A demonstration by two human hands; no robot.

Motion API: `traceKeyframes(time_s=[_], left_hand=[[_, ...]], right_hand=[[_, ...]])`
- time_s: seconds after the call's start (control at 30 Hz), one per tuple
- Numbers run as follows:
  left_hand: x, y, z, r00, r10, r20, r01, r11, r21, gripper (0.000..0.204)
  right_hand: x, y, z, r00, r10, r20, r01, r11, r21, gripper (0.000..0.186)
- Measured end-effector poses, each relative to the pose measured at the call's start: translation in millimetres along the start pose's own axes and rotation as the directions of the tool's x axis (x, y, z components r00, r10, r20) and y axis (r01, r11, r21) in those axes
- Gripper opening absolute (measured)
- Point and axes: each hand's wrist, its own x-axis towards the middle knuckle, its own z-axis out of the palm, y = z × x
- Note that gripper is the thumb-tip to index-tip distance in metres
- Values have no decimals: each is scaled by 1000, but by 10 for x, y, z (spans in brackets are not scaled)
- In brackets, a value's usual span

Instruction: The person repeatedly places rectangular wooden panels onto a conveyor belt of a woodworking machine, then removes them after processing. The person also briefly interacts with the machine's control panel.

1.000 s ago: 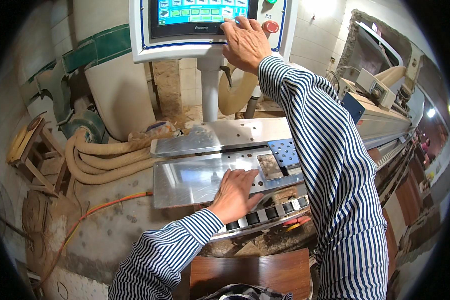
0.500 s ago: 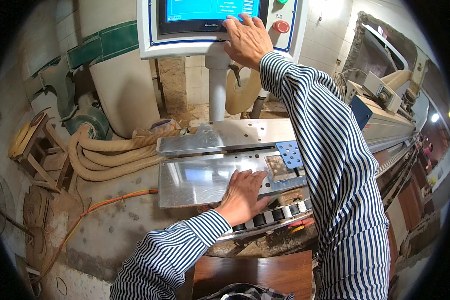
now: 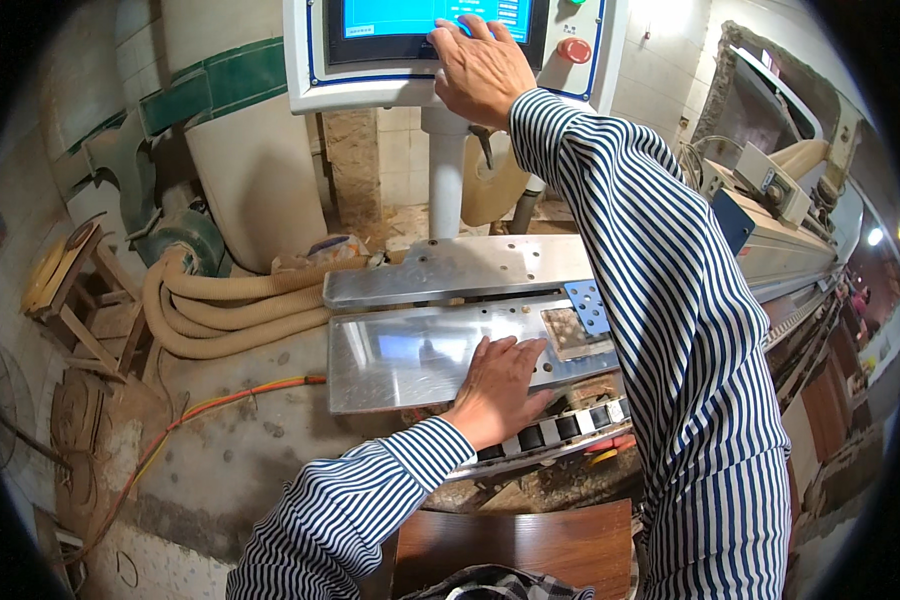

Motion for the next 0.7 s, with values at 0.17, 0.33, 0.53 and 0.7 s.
traceKeyframes(time_s=[0.17,0.33,0.53,0.7], left_hand=[[9,23,-27,1000,-17,26,17,1000,-3,67],[6,-2,20,1000,-13,14,13,1000,10,67],[-12,14,25,1000,23,-10,-23,1000,-1,67],[-10,-24,9,1000,22,-15,-22,1000,-9,67]], right_hand=[[141,-68,-128,985,3,171,-20,995,102,58],[238,-103,-145,985,-12,173,-7,994,111,57],[340,-73,-162,987,-14,162,0,996,91,60],[434,-139,-19,992,7,123,-21,993,115,61]])
